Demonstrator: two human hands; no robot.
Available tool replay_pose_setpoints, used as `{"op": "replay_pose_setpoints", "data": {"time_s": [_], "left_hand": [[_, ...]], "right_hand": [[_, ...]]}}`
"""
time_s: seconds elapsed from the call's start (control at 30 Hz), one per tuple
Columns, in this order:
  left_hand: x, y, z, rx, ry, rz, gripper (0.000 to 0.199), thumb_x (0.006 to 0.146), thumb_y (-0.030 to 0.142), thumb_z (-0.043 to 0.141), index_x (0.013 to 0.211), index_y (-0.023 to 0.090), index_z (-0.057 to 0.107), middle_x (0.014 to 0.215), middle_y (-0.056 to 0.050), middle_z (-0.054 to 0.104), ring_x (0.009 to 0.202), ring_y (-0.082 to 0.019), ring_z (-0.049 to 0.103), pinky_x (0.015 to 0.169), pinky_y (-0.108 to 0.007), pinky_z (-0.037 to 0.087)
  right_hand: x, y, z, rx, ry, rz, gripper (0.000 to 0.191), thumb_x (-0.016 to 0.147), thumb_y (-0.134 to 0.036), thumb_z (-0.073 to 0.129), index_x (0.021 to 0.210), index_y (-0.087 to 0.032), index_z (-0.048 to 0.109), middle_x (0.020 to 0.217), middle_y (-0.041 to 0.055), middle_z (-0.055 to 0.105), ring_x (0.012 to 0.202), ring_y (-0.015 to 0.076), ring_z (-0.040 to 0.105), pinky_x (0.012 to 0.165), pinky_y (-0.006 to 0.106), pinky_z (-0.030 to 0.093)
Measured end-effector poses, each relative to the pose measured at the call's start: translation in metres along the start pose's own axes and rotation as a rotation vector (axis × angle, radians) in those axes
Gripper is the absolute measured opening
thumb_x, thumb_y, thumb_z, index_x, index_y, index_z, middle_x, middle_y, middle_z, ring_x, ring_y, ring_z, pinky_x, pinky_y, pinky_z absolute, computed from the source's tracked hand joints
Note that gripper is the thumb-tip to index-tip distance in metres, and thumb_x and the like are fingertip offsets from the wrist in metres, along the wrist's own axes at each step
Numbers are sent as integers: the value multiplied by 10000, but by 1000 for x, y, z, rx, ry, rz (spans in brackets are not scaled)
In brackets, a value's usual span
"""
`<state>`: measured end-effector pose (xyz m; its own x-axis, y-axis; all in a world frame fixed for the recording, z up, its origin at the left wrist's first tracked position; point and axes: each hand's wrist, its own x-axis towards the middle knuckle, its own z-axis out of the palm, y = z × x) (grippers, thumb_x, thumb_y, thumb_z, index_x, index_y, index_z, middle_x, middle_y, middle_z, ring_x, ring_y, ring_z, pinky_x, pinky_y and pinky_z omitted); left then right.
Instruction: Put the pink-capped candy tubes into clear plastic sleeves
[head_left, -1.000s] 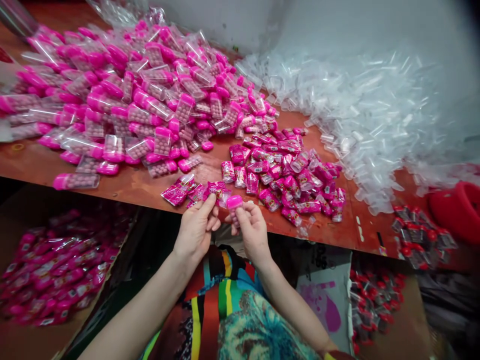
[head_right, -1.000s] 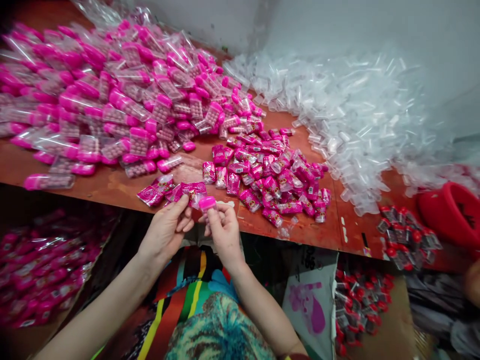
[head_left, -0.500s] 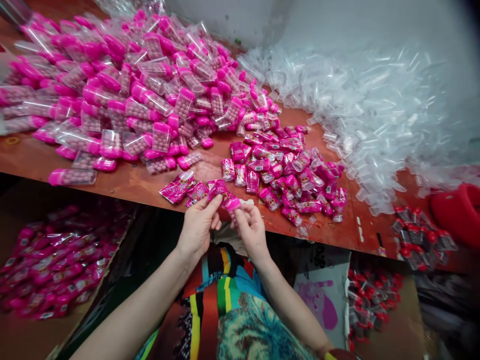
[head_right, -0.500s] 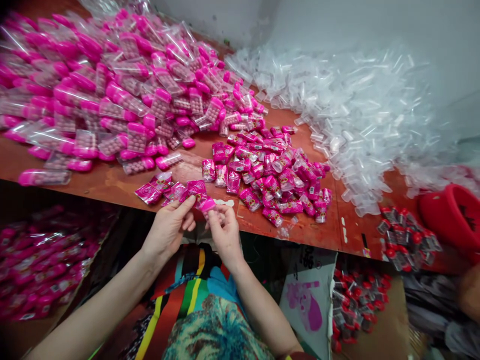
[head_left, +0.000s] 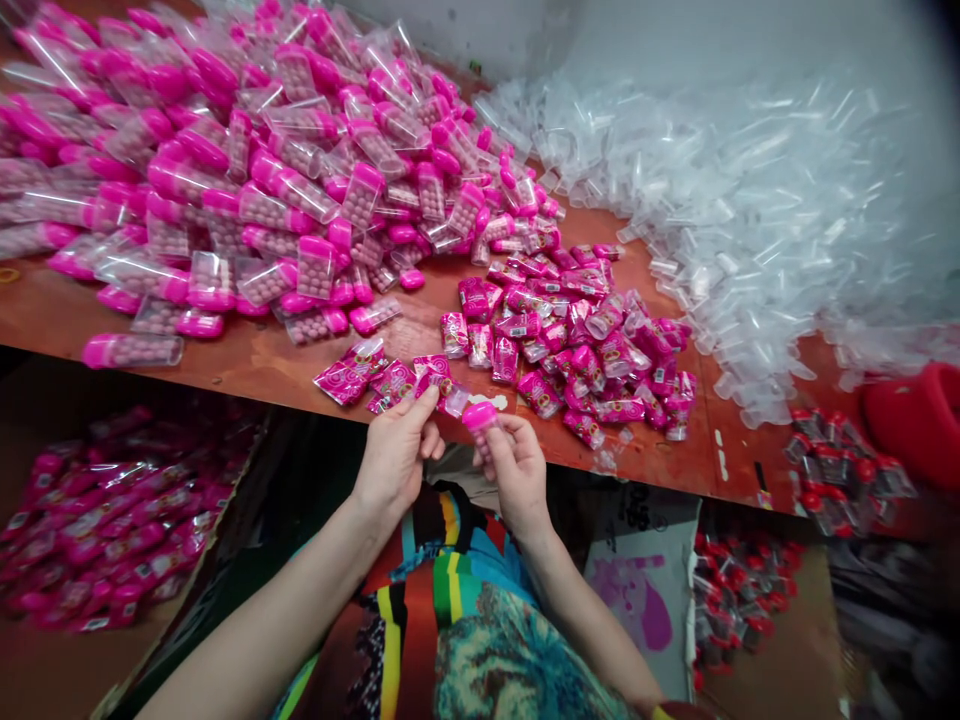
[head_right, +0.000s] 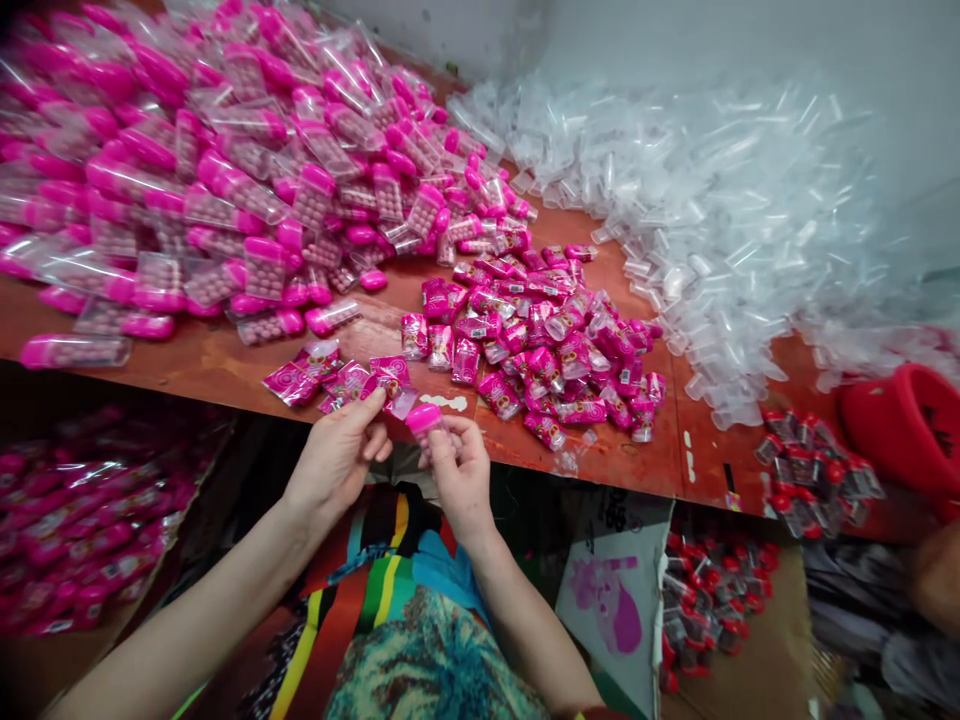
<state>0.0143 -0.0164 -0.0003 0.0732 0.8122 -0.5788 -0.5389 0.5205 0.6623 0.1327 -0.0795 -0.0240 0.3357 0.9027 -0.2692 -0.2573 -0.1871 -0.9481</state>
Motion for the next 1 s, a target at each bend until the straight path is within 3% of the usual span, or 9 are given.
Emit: {"op": "replay_pose_setpoints", "data": {"time_s": [0.13, 0.4, 0.67, 0.83, 1.0], "left_hand": [[-3, -6, 2, 30, 9, 21, 417, 673, 360, 814, 564, 185, 452, 382, 117, 306, 311, -33, 290, 351, -191, 290], [-4, -12, 3, 88, -1, 76, 410, 717, 385, 779, 546, 187, 463, 350, 96, 344, 308, -50, 324, 355, -201, 287], [-2, -9, -3, 98, -216, -93, 344, 744, 384, 766, 609, 161, 541, 386, 91, 387, 333, -39, 326, 379, -184, 308], [-1, -13, -6, 118, -306, -156, 471, 801, 449, 699, 493, 149, 505, 339, 64, 354, 335, -42, 341, 397, -182, 327], [-3, -16, -4, 32, -388, -217, 295, 805, 395, 714, 710, 134, 614, 411, 85, 407, 323, -16, 273, 349, -147, 254]], "right_hand": [[2, -5, 7, 59, 71, 24, 243, 847, -408, 655, 966, -221, 556, 730, -22, 638, 564, 90, 565, 454, 192, 403], [-6, -8, 10, 96, -13, 141, 260, 830, -429, 673, 945, -216, 579, 716, -26, 615, 527, 72, 515, 392, 166, 347], [0, -5, 8, 228, -122, 309, 294, 835, -467, 658, 889, -199, 549, 579, -82, 508, 354, 23, 327, 310, 142, 207], [-4, 6, 7, 44, -87, 102, 317, 862, -434, 644, 1071, -217, 544, 735, -28, 607, 540, 72, 529, 482, 177, 429], [-8, 9, 0, -434, -47, -243, 520, 862, -398, 647, 1324, -222, 486, 1002, 84, 676, 850, 197, 656, 794, 355, 543]]}}
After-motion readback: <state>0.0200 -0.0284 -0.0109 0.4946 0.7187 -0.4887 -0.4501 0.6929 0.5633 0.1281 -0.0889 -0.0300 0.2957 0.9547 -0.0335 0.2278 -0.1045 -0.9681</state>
